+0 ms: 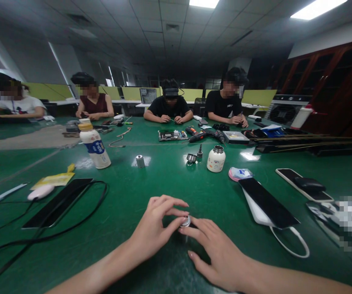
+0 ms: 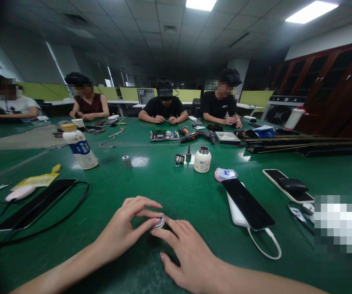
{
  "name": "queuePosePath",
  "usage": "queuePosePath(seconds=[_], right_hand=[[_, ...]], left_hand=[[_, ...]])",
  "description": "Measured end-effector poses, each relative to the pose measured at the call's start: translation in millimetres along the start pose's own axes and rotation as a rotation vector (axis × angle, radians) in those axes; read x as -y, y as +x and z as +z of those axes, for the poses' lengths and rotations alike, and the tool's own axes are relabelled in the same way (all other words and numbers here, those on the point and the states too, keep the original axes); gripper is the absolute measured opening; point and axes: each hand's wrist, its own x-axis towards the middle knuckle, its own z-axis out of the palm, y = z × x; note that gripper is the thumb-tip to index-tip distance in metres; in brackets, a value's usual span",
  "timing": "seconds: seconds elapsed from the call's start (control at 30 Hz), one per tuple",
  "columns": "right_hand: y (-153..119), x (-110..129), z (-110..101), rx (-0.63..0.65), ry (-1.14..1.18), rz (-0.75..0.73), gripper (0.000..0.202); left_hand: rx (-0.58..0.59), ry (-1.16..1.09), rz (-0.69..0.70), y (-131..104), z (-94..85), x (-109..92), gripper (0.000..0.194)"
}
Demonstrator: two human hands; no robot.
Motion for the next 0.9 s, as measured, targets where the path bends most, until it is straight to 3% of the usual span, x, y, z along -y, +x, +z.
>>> queuePosePath(seconds=[0.17,0.57,0.73,0.9], right_hand=[[0.3,-0.6,0.9,0.002,-0.001,0.003,0.059],[1.6,2.6,-5.6,0.059,-0.015,0.012,0.054],[0.8,3.7,-5.9,0.087,-0.006,0.042,0.055],[0.3,2.8,-5.5,0.078,0.007,0.038,0.057]], left_hand=[[0.033,-0.046,0.026,-2.2,0.6,-0.6,0.029],[-0.089,-0.058,-0.045,1.1,0.5,1.0,0.033],[-0.25,0.082,-0.1,-0.1,-3.4,23.2,0.019],[-0.122,0.131,-0.182,-2.0,3.1,51.8,0.027]])
